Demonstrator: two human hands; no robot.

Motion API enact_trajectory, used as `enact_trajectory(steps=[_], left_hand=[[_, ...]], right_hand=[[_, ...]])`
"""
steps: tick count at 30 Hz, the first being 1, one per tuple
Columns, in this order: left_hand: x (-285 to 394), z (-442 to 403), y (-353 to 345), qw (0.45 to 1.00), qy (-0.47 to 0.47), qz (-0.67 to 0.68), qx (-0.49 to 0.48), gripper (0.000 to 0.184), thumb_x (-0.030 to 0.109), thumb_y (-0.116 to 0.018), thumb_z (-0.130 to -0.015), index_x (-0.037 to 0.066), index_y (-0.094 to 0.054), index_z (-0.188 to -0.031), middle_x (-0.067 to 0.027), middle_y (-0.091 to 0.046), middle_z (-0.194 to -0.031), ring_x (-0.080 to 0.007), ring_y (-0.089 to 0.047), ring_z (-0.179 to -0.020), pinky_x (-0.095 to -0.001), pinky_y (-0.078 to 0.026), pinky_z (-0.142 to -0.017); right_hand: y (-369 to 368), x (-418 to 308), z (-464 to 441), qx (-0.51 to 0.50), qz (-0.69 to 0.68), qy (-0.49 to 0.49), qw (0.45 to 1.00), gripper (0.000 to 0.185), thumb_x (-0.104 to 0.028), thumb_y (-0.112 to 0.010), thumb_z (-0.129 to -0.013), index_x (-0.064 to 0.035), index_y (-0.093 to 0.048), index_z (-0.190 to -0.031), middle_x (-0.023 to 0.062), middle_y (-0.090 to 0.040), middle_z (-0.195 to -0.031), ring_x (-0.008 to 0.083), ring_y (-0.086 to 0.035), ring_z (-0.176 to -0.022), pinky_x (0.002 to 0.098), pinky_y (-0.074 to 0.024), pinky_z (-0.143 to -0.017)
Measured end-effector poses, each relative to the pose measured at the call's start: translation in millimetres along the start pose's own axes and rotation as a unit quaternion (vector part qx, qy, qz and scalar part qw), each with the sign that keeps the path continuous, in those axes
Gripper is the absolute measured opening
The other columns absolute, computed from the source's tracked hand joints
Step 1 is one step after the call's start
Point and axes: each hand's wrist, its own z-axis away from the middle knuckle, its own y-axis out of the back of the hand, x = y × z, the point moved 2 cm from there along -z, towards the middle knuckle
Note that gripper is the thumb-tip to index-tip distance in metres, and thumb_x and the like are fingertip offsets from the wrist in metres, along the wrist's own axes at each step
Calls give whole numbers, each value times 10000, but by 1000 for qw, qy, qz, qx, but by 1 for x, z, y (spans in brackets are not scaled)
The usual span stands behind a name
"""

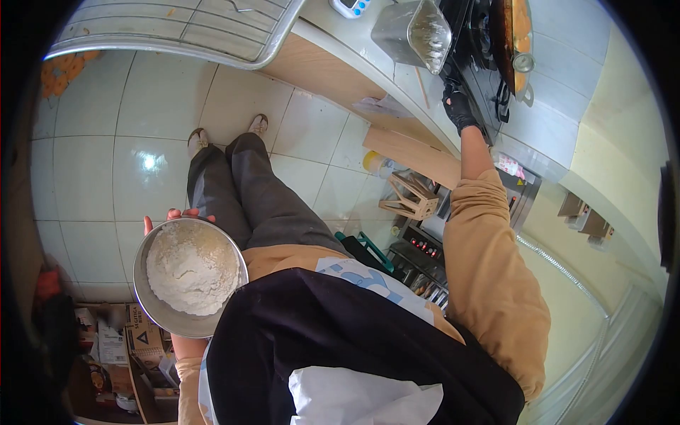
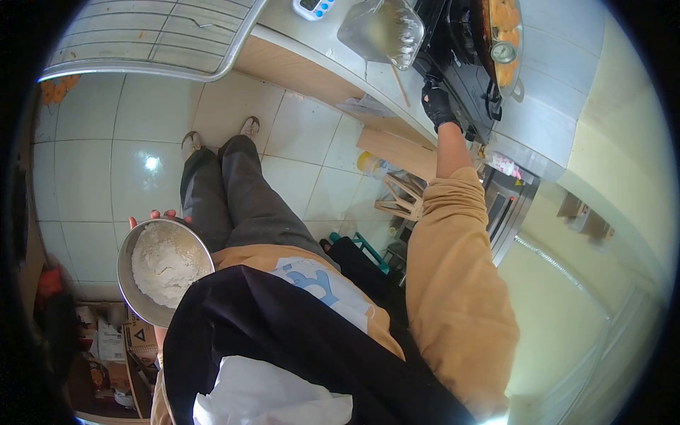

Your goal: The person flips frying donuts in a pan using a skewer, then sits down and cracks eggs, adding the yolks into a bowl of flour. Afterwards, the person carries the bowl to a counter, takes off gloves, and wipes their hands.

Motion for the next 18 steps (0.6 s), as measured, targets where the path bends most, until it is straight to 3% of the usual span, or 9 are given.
enact_trajectory(steps=[6,10,13,14,15,16,17,18], left_hand=[[-5,2,4,1000,4,-17,21,503,506,-304,-927,89,-585,-944,-159,-575,-1052,-384,-539,-1032,-521,-494,-803],[-5,4,0,999,0,-44,13,462,466,-353,-927,72,-589,-986,-162,-570,-1075,-391,-537,-1033,-472,-482,-842],[-9,5,-12,997,9,-74,1,447,451,-372,-917,68,-588,-995,-168,-571,-1074,-387,-539,-1031,-465,-477,-848],[-12,4,-15,995,12,-97,-7,443,446,-378,-914,66,-588,-999,-170,-571,-1074,-386,-539,-1031,-462,-476,-850],[-14,2,-21,993,18,-117,-15,438,441,-384,-910,64,-587,-1002,-172,-571,-1074,-384,-540,-1030,-460,-474,-852],[-16,1,-27,990,25,-137,-22,433,436,-390,-907,63,-587,-1005,-175,-571,-1074,-383,-540,-1030,-457,-473,-854],[-18,0,-33,986,32,-161,-31,429,431,-396,-904,61,-587,-1008,-177,-571,-1074,-382,-541,-1029,-454,-471,-856],[-20,0,-42,981,39,-186,-41,425,426,-402,-901,60,-587,-1011,-179,-571,-1074,-380,-541,-1029,-452,-470,-857]], right_hand=[[7,-6,8,15,-21,-7,1000,439,-372,-375,-900,-4,-572,-764,255,-571,-733,416,-572,-710,460,-437,-614],[-4,-1,0,-14,-60,-92,994,417,-380,-393,-892,-18,-587,-817,250,-578,-758,411,-578,-743,462,-449,-643],[-1,-18,19,63,-76,-40,994,378,-354,-420,-877,-27,-599,-810,238,-593,-783,395,-589,-757,464,-462,-666],[-3,-28,22,110,-27,-63,992,320,-318,-467,-845,-36,-609,-795,232,-605,-797,386,-595,-753,464,-472,-670],[-4,-40,37,220,-92,-65,969,284,-300,-500,-821,-42,-617,-830,232,-611,-807,382,-598,-755,454,-481,-673],[-10,-51,49,133,-39,-96,986,295,-306,-515,-808,-34,-606,-877,235,-605,-804,381,-597,-749,452,-481,-668],[5,-86,77,219,-164,-152,950,286,-286,-522,-808,-22,-588,-895,224,-601,-781,384,-589,-734,457,-475,-662],[0,-109,98,313,-235,-104,914,248,-254,-533,-804,-17,-579,-864,213,-599,-759,387,-582,-728,463,-462,-650]])
